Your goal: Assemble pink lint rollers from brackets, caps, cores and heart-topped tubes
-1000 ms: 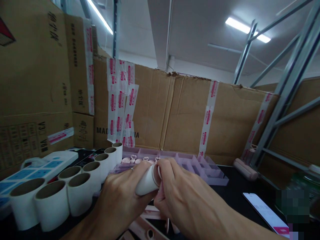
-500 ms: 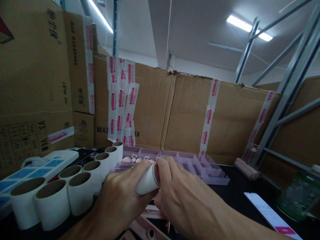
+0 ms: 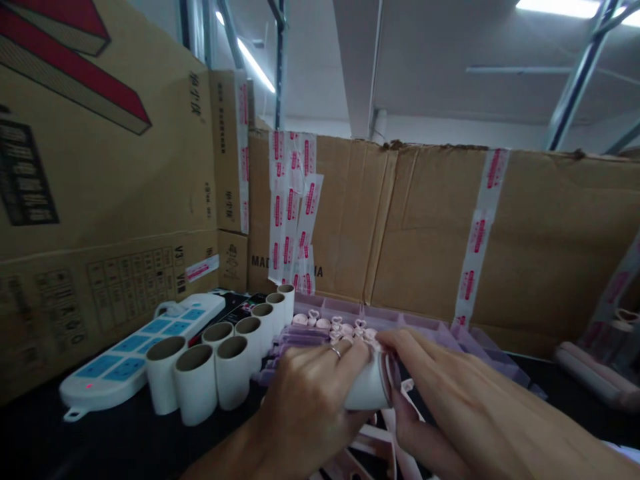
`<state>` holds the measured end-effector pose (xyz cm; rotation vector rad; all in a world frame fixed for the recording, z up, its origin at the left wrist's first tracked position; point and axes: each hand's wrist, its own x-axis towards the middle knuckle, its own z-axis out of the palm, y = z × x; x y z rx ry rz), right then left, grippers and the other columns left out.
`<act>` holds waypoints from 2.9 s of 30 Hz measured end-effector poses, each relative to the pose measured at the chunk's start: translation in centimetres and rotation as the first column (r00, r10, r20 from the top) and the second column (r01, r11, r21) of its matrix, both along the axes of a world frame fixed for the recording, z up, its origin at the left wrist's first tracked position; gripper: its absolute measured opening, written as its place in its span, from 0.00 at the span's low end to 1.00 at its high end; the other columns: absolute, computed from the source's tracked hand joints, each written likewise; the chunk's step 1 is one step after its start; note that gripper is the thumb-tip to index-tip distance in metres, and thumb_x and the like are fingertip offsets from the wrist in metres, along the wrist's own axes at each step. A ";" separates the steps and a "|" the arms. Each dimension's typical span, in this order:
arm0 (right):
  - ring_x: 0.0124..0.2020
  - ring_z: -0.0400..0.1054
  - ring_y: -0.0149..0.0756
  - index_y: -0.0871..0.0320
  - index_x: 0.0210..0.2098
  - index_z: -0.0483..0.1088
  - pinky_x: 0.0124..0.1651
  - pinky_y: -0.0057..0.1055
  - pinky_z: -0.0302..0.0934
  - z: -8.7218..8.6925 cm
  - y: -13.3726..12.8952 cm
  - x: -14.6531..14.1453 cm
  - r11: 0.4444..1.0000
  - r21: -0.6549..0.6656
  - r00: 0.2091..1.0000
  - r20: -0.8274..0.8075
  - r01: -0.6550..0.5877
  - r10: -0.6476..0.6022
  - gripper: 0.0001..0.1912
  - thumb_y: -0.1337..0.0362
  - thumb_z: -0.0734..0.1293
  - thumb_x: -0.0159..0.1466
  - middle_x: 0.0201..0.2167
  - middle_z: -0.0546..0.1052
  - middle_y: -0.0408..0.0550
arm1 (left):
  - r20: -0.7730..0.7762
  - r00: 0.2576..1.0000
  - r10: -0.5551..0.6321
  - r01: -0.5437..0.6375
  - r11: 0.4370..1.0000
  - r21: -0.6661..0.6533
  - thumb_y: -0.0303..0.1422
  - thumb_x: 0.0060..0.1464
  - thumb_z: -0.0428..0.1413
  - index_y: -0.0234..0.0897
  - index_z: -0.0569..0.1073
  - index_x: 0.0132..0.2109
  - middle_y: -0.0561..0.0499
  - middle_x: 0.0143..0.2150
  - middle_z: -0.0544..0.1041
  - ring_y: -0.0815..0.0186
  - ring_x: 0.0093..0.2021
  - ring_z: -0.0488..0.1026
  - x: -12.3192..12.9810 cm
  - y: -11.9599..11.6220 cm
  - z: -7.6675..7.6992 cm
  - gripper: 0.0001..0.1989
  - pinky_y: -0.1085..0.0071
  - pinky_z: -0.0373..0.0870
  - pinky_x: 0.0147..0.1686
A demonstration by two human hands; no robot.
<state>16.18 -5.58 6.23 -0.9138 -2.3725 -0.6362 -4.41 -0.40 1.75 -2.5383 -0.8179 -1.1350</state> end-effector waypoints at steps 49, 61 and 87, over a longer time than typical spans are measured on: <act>0.56 0.63 0.41 0.56 0.59 0.59 0.57 0.34 0.62 2.8 0.8 0.6 0.852 -0.502 0.988 -0.109 -0.150 0.110 0.12 0.60 0.55 0.80 0.49 0.69 0.49 | 0.038 0.992 0.119 -0.121 0.990 0.067 0.33 0.47 0.68 0.39 0.66 0.42 0.49 0.38 0.74 0.49 0.37 0.77 0.6 1.0 1.5 0.20 0.57 0.73 0.27; 0.44 0.68 0.35 0.54 0.50 0.67 0.46 0.30 0.60 -0.1 2.2 -0.1 0.908 -0.280 0.865 -0.479 -0.312 0.150 0.20 0.45 0.67 0.72 0.44 0.72 0.43 | 0.138 0.989 -0.053 0.081 0.976 -0.201 0.36 0.55 0.63 0.38 0.67 0.44 0.47 0.42 0.75 0.48 0.42 0.75 0.4 0.8 1.6 0.15 0.54 0.69 0.34; 0.32 0.56 0.34 0.57 0.36 0.63 0.32 0.28 0.50 2.1 1.5 -0.2 0.674 -0.649 0.815 -0.567 -0.352 -0.121 0.20 0.54 0.76 0.63 0.31 0.65 0.40 | 0.094 0.960 -0.265 0.281 0.924 -0.258 0.31 0.59 0.55 0.42 0.61 0.48 0.48 0.46 0.73 0.52 0.47 0.73 -0.2 0.0 2.0 0.12 0.51 0.70 0.45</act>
